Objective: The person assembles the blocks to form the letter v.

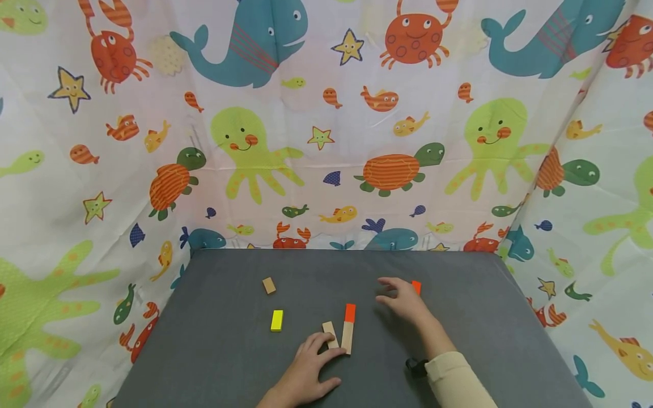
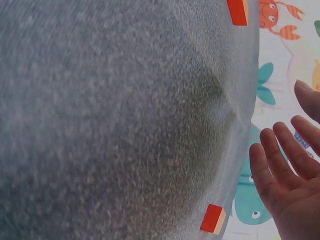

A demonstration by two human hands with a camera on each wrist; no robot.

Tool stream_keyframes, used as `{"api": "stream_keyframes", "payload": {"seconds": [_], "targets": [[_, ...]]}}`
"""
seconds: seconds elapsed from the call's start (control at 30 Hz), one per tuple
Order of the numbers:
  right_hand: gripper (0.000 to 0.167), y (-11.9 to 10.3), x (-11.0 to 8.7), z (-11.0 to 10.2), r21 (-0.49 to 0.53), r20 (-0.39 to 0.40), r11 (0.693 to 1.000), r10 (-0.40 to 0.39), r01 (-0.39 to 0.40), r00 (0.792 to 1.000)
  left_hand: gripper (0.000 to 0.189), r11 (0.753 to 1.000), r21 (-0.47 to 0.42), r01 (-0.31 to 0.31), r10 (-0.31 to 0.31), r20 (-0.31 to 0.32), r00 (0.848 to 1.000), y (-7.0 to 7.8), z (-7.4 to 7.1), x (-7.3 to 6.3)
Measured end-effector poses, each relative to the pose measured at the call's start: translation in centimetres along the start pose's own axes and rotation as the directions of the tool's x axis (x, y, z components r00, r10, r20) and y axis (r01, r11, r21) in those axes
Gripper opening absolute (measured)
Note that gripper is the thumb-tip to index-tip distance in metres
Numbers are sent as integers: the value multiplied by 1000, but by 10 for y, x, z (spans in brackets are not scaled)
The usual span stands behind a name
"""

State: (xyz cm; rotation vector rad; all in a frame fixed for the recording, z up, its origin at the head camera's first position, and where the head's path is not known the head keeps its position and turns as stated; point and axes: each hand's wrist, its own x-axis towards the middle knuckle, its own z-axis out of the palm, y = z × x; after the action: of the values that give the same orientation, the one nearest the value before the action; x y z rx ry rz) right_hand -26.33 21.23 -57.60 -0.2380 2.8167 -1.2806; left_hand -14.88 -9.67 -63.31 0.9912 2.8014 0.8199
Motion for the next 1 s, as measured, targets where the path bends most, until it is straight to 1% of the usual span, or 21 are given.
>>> {"api": "stream_keyframes", "payload": {"seconds": [0.07,0.33,0.43,0.5,0.6,0.67,0.73,0.83,0.93,1.0], "targets": [[53,1,0,-2,-3,3,1000,0,0,1000,53,1000,-5,-3,3,-1,1000,0,0,0],[54,4,-1,-7,-16,-4,1000,7,-7,1000,53,999,-22,24,-23,21,999,0,1,-1],[54,6,-1,-8,-21,-6,1000,1,-1,1000,53,999,-18,27,-27,20,999,0,1,0],[54,7,0,-8,-17,-2,1000,4,-4,1000,54,1000,-7,19,-19,9,1000,0,1,1],[54,7,1,-10,-14,2,1000,2,-2,1000,54,1000,20,-9,9,-16,1000,0,2,1],[54,8,1,-12,-8,-5,1000,12,-12,1000,54,999,30,-27,27,-25,999,0,2,0],[53,9,1,-14,-14,-15,1000,5,-5,1000,54,999,37,-38,39,-28,999,0,2,0],[53,11,2,-17,-16,-29,1000,0,0,1000,54,999,31,-37,37,-21,999,0,1,0],[54,12,2,-18,-28,-26,1000,-13,13,1000,54,999,22,-24,24,-9,1000,0,0,0],[54,13,2,-19,-29,-23,1000,-6,5,1000,54,1000,19,-17,17,-3,1000,0,-1,0]]}}
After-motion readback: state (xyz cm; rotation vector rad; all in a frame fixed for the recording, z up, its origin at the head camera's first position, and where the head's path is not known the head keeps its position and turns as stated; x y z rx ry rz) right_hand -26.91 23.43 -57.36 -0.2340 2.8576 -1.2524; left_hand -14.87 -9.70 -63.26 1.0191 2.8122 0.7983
